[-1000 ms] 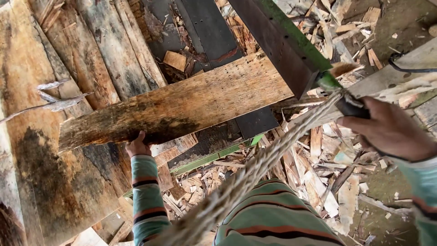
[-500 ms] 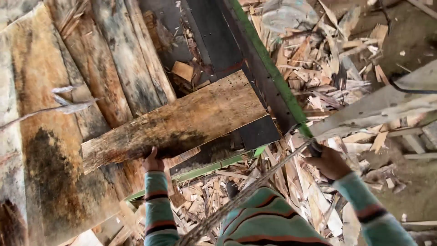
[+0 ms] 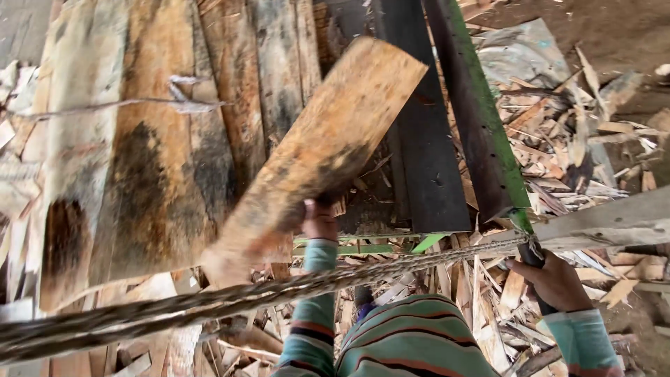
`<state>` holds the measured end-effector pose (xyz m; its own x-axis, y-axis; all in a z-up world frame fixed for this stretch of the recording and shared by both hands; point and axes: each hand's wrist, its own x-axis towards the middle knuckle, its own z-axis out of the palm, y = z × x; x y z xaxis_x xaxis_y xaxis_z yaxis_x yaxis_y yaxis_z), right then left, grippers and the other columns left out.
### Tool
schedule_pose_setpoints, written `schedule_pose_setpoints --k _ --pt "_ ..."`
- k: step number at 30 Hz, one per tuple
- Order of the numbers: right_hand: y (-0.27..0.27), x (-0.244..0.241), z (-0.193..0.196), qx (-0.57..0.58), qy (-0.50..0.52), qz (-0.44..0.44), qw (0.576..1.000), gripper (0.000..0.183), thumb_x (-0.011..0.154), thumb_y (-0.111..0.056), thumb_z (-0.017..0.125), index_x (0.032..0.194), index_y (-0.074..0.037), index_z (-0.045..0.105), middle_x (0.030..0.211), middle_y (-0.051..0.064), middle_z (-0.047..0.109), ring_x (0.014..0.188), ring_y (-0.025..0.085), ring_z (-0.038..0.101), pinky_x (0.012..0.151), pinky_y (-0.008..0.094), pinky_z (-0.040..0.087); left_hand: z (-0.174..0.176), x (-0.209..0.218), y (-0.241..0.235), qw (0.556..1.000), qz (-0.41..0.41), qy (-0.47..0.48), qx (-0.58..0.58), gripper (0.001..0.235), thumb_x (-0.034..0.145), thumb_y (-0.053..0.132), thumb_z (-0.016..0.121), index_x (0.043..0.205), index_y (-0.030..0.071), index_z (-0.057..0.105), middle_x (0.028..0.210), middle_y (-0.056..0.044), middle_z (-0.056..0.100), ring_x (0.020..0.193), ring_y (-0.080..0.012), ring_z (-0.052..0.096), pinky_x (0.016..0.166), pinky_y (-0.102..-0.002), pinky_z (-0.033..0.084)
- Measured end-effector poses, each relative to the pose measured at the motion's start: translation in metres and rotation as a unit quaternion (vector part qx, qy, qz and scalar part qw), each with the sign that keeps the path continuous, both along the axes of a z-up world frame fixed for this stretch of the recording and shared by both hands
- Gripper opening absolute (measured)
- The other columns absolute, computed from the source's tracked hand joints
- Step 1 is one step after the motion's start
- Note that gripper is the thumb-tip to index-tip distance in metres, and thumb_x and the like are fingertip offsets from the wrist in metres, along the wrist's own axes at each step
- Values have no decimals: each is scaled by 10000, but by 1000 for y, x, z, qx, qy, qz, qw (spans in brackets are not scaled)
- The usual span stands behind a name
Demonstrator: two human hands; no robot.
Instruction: Cutting thin sheets of wood using a large manual guillotine cutter.
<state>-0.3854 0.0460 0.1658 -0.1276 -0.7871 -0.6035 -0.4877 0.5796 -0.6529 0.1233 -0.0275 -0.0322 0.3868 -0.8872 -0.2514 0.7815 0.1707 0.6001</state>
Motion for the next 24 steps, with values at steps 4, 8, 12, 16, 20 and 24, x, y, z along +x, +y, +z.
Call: schedule_pose_setpoints --k 4,8,12,16,20,24 --pt "6 2 -2 0 -5 -28 1000 397 844 -325 804 896 45 670 610 106 592 502 210 581 459 370 494 -11 -127 32 919 -353 -148 92 429 1021 406 678 1098 -11 612 905 -108 678 705 -220 648 572 -391 587" --pt "9 -2 25 -23 50 6 998 401 860 -340 791 926 46 703 633 97 635 525 199 623 485 357 511 -13 -86 86 967 -198 -159 -31 463 1038 436 688 1228 15 652 1031 -126 705 825 -217 656 691 -378 592" --pt "9 -4 50 -68 63 -13 996 444 915 -391 769 1009 39 709 695 121 661 576 199 606 529 367 487 -8 -63 112 970 -213 -117 -30 467 1046 430 686 1249 11 647 1085 -136 696 893 -229 649 759 -391 573" --pt "9 -11 47 -129 51 20 990 457 901 -427 746 1062 -1 726 722 109 688 602 179 652 527 357 512 -23 -40 121 970 -229 -79 -35 471 1054 423 684 1271 8 642 1140 -147 687 961 -240 641 828 -404 554" --pt "14 -9 29 -140 153 71 976 469 918 -429 787 1050 18 739 784 107 676 652 204 650 607 358 505 -16 -20 143 970 -239 -41 -37 475 1062 417 683 1292 4 638 1195 -157 679 1029 -251 634 896 -417 535" --pt "19 -6 19 -165 117 41 978 483 923 -443 780 1068 16 738 802 118 720 703 223 664 650 376 519 -22 -4 148 967 -251 -4 -46 480 1070 411 681 1313 0 633 1250 -168 670 1097 -263 626 964 -430 516"
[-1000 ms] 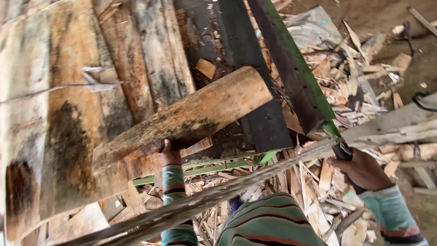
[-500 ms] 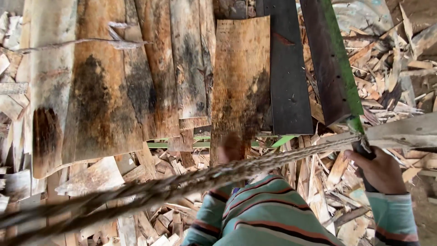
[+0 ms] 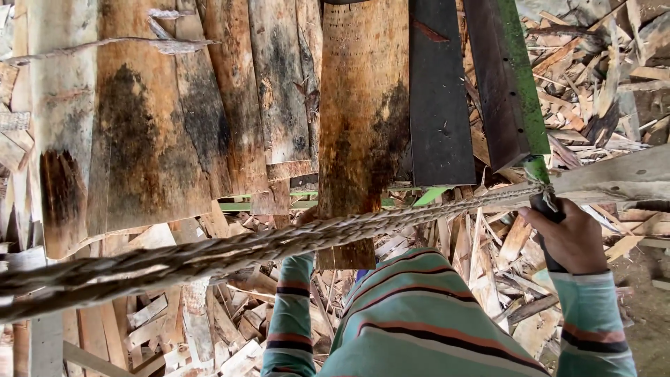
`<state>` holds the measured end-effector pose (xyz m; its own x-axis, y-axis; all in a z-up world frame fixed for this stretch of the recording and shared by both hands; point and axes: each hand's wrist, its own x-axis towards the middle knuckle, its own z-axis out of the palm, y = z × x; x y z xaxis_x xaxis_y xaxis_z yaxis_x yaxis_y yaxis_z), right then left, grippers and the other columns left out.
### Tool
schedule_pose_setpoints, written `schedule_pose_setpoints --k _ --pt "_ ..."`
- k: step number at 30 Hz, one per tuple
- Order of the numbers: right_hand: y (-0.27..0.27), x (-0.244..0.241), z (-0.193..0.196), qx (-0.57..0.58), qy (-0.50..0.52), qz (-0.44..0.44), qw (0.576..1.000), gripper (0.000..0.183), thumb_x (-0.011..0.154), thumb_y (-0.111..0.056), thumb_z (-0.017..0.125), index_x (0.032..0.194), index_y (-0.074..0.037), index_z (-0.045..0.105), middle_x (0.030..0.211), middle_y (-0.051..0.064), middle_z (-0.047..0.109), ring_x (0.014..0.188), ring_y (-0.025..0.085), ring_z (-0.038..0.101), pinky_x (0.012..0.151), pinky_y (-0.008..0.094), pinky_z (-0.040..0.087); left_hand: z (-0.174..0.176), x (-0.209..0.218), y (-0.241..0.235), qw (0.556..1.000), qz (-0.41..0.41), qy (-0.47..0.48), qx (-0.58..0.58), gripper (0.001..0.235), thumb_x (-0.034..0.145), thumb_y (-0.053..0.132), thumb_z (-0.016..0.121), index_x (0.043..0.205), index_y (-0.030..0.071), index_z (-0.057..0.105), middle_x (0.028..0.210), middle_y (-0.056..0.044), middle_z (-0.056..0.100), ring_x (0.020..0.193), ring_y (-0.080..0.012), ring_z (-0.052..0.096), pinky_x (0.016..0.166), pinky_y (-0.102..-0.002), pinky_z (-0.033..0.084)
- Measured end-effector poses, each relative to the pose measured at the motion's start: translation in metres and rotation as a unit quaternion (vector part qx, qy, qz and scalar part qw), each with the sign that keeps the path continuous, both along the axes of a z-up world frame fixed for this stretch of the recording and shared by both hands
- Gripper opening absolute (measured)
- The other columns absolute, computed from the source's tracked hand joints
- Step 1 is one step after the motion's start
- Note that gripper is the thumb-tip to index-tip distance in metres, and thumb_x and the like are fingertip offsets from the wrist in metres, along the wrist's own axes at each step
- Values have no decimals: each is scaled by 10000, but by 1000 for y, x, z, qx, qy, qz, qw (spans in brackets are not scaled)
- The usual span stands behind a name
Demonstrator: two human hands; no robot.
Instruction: Cutting thin sheets of wood using a large manual guillotine cutter.
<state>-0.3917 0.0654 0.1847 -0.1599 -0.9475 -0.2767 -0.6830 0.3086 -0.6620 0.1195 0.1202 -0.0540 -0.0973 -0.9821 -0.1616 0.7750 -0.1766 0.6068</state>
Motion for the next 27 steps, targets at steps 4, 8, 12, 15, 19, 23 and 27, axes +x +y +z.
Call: schedule_pose_setpoints --k 4,8,12,15,19,23,27 --pt "7 11 9 -142 143 44 979 556 910 -440 835 1217 11 732 960 157 736 814 246 693 722 380 549 -5 16 2 999 -13 34 -1 485 1078 405 679 1334 -4 628 1305 -179 661 1165 -274 619 1032 -443 497" --pt "28 26 6 -216 346 61 911 526 971 -452 819 1248 -14 731 992 149 751 896 266 714 755 363 590 -35 34 -2 997 -28 69 -6 490 1086 399 677 1355 -7 623 1359 -189 652 1233 -285 612 1101 -456 478" --pt "50 90 10 -334 24 139 932 343 1032 -301 694 1225 -20 670 1210 143 740 1034 269 737 877 369 600 4 2 -11 998 0 32 45 430 1020 334 710 1293 7 648 1317 -154 672 1217 -270 630 1115 -439 497" --pt "49 131 -11 -192 -96 208 954 507 917 -361 710 1274 -6 654 1267 168 706 1042 300 745 879 415 611 54 -53 -20 995 4 -34 97 341 892 179 768 1191 35 687 1185 -83 716 1114 -238 667 1075 -399 525" --pt "47 150 -53 -120 -111 254 953 720 910 -421 720 1431 33 518 1427 268 579 1258 382 620 1023 471 535 -49 -62 -24 979 -111 -88 144 219 1033 145 798 1093 -24 671 985 -107 723 818 -246 648 707 -394 497" --pt "45 180 -6 -178 -50 335 924 908 831 -497 779 1469 49 435 1477 330 475 1326 440 517 1077 508 454 -7 -84 -50 744 -181 -622 -164 398 935 198 692 1333 213 704 1045 5 788 846 -121 745 715 -270 604" --pt "49 181 -19 -143 -9 319 937 934 759 -336 772 1488 72 354 1475 328 456 1317 479 489 1083 517 433 -33 -106 -73 815 -183 -540 -99 459 934 324 702 1348 125 692 1154 -16 785 964 -186 761 785 -324 622"
